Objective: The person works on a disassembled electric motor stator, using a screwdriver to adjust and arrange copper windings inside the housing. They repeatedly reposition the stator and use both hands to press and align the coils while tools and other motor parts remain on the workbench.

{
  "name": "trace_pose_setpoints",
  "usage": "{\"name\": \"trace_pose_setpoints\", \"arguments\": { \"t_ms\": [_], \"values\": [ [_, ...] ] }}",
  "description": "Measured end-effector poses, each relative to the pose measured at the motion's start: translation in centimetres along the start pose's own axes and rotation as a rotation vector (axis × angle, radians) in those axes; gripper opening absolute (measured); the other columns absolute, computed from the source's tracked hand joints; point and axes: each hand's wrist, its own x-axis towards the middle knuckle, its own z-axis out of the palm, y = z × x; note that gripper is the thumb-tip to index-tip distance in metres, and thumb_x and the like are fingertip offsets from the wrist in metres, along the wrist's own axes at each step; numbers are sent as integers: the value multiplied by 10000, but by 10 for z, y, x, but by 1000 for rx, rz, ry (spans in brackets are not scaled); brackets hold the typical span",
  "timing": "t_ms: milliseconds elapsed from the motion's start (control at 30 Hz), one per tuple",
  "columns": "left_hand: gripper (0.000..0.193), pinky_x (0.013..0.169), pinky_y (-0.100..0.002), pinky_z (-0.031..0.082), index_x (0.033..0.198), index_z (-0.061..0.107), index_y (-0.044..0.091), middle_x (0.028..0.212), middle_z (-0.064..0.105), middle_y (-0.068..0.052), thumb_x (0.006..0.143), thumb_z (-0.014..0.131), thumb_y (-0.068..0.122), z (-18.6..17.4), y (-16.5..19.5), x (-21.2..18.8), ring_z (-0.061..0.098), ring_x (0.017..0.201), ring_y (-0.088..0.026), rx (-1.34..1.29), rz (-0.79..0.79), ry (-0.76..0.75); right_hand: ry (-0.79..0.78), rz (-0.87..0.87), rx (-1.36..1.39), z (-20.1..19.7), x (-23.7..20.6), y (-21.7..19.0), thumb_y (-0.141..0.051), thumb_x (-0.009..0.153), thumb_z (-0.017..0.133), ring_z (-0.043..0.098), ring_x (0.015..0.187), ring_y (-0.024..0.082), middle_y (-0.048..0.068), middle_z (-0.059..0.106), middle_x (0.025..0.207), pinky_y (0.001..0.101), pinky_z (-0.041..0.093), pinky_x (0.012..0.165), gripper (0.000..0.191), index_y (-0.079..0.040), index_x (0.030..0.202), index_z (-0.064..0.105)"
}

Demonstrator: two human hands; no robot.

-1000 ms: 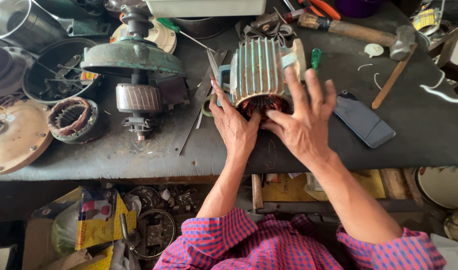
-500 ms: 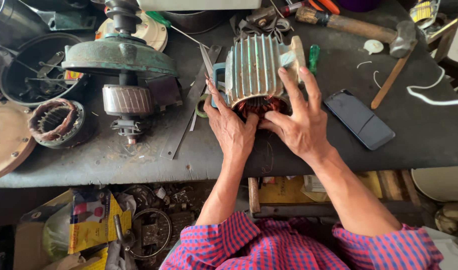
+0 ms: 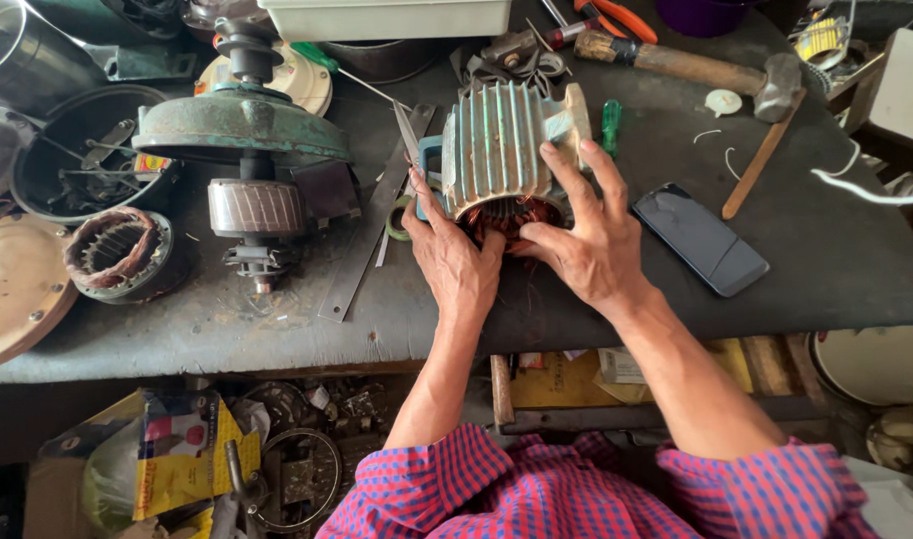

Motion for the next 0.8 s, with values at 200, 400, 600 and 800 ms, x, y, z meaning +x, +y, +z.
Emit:
{"name": "trace_pose_setpoints", "arguments": {
  "t_ms": [200, 400, 600, 800],
  "values": [
    [1168, 965, -538, 452, 1652, 62, 100, 1459, 353, -334, 739, 791, 135, 0, -2, 0, 532, 1139, -504, 13, -51, -58, -84, 17, -23, -2, 1, 1, -348, 807, 905, 190, 1567, 373, 78, 331, 1695, 443, 431, 1268, 156, -247, 900, 833],
    [1202, 1007, -551, 438, 1650, 46, 89, 1422, 374, -332, 718, 803, 130, -3, -2, -3, 514, 1172, -518, 26, -24, -23, -289, -74, -77, -35, 14, 1, -477, 711, 879, 166, 1543, 352, 129, 241, 1695, 623, 271, 1222, 444, -233, 1081, 850],
    [1192, 1031, -551, 423, 1640, 63, 75, 1421, 376, -340, 710, 805, 141, -1, -4, -3, 499, 1198, -528, 32, 5, -1, -434, -208, -191, -38, 50, 4, -440, 731, 840, 286, 1494, 323, 110, 320, 1649, 633, 294, 1209, 199, -291, 863, 840],
    [1197, 1054, -539, 424, 1648, 82, 75, 1429, 382, -340, 699, 807, 156, -3, -2, -3, 503, 1219, -521, 14, 5, -3, -407, -240, -172, -45, 57, -2, -451, 760, 788, 369, 1479, 303, 93, 386, 1635, 527, 431, 1152, 226, -231, 805, 811]
  ]
}}
